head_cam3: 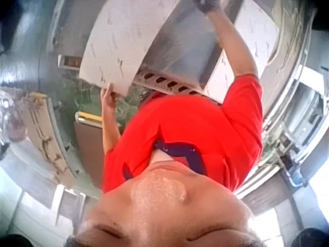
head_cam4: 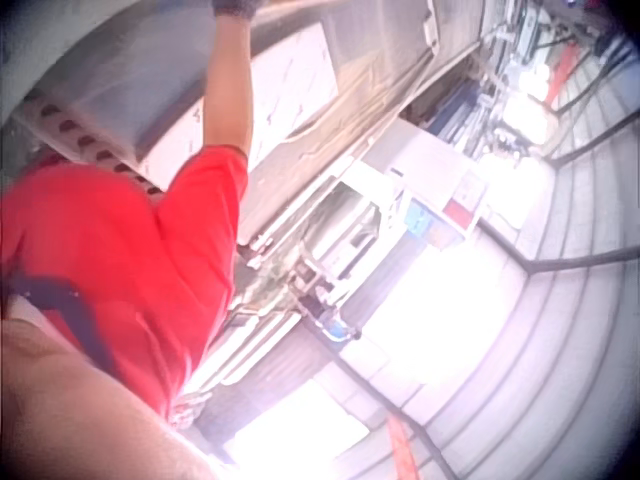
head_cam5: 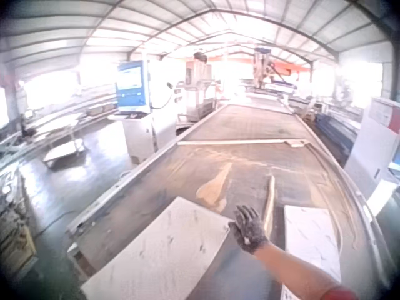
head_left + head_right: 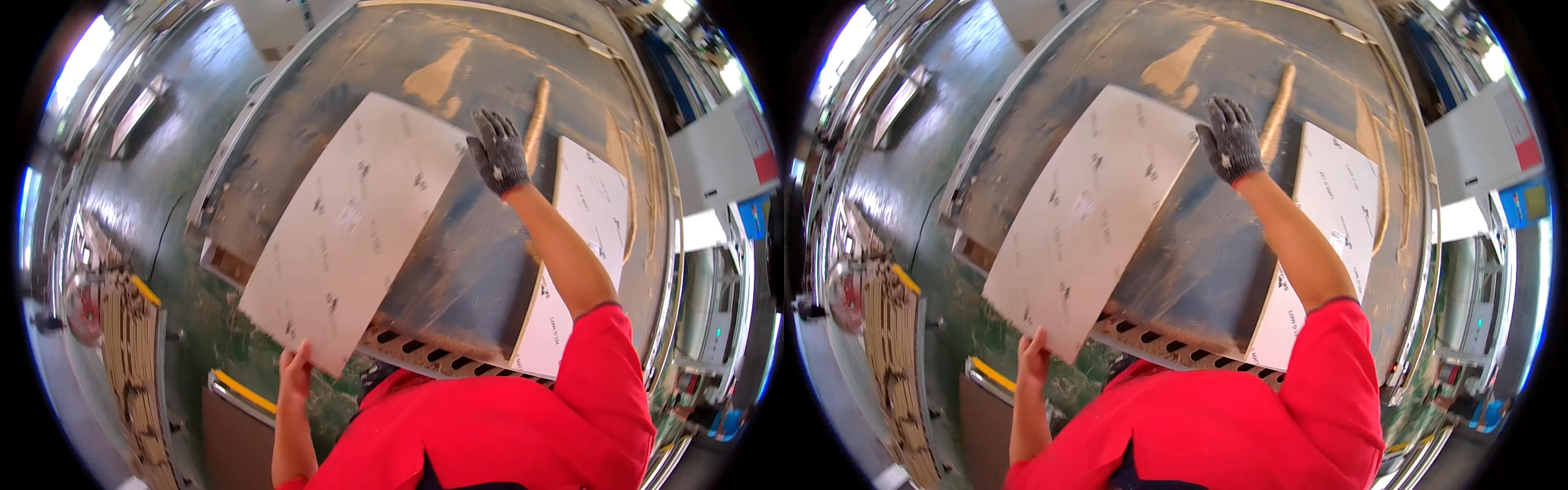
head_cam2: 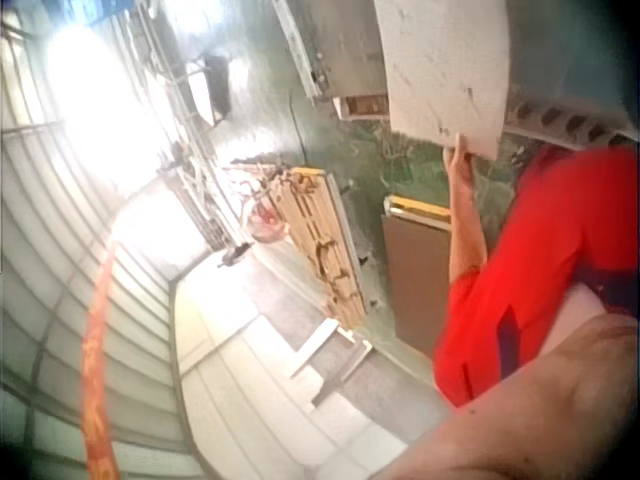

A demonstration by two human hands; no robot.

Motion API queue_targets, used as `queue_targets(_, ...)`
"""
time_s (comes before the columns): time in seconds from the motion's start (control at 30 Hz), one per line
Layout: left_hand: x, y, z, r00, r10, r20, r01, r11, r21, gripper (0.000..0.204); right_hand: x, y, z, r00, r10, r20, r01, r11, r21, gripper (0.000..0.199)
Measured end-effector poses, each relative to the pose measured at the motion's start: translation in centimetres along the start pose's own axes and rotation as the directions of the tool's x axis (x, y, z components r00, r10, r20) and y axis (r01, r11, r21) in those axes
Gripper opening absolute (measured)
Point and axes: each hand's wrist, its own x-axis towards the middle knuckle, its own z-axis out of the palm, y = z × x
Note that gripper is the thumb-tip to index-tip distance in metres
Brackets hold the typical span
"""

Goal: The person picks up white rectangular panels from a conveyor table, wipes their surfaces with gloved hands, and places them onto a stack. The person handles the panels one at a time, turning them over and moving them between the conveyor and a nearby stack.

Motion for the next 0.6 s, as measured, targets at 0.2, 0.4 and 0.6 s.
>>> queue_targets(0.2,-0.6,-2.9,10.9,0.854,-0.235,0.464,0.152,0.966,0.209,0.033,-5.2,-11.7,-1.6,0.983,-0.086,0.162,0.044,0.968,0.249,0.053)
queue_targets(0.4,-2.1,0.4,12.9,0.675,-0.287,0.679,-0.092,0.881,0.464,0.027,-9.3,-16.8,-2.4,0.963,0.038,0.267,-0.066,0.993,0.095,0.059)
queue_targets(0.6,2.5,11.0,11.0,0.858,0.204,0.471,-0.491,0.595,0.637,0.023,-14.7,-28.6,-5.4,0.936,-0.009,0.352,-0.092,0.958,0.271,0.061)
